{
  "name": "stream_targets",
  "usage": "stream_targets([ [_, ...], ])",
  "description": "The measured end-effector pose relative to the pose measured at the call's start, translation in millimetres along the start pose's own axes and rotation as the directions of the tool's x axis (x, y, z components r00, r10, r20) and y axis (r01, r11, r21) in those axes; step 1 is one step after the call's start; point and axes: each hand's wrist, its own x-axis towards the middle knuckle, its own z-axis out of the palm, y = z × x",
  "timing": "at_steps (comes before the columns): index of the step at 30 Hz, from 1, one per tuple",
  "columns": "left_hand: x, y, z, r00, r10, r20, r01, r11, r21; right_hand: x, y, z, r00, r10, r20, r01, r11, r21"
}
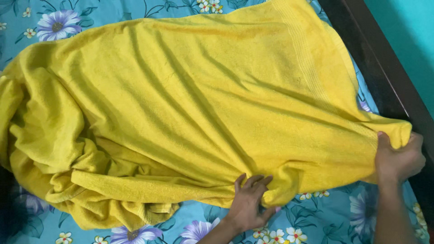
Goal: The person folds a dark green garment with gold polka dots and places it into an open suitcase. They then unfold a yellow towel, fold it neatly, and place it on top of the other clothes in the suitcase before closing the suitcase.
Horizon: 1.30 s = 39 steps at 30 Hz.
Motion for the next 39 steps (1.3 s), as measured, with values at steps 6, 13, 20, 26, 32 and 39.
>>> stream_targets([
  [6,8.9,-6.9,24.7,0.998,-0.050,0.024,0.048,0.993,0.108,8.2,13.3,7.1,0.965,0.025,0.262,-0.062,0.989,0.134],
  [13,-11.1,-6.1,14.7,0.986,0.167,0.020,-0.168,0.984,0.057,-66.7,-44.5,7.7,0.834,-0.538,-0.124,0.494,0.827,-0.267],
  [20,-72.3,-58.6,-81.2,0.865,0.118,-0.487,0.113,0.900,0.420,-226.8,-185.0,54.4,0.409,-0.872,0.268,0.603,0.479,0.638],
  [26,-133.0,-103.5,-170.6,0.687,-0.065,-0.724,0.560,0.683,0.470,-311.8,-224.7,80.6,0.113,-0.952,0.283,0.748,0.269,0.606],
  [32,-178.9,-129.4,-191.7,0.449,-0.143,-0.882,0.693,0.678,0.243,-317.9,-242.5,94.4,0.338,-0.778,0.529,0.759,0.558,0.336],
  [39,-217.4,-146.4,-204.7,0.654,-0.189,-0.732,0.447,0.877,0.173,-413.2,-338.9,65.8,-0.081,-0.985,0.154,0.720,0.049,0.692],
])
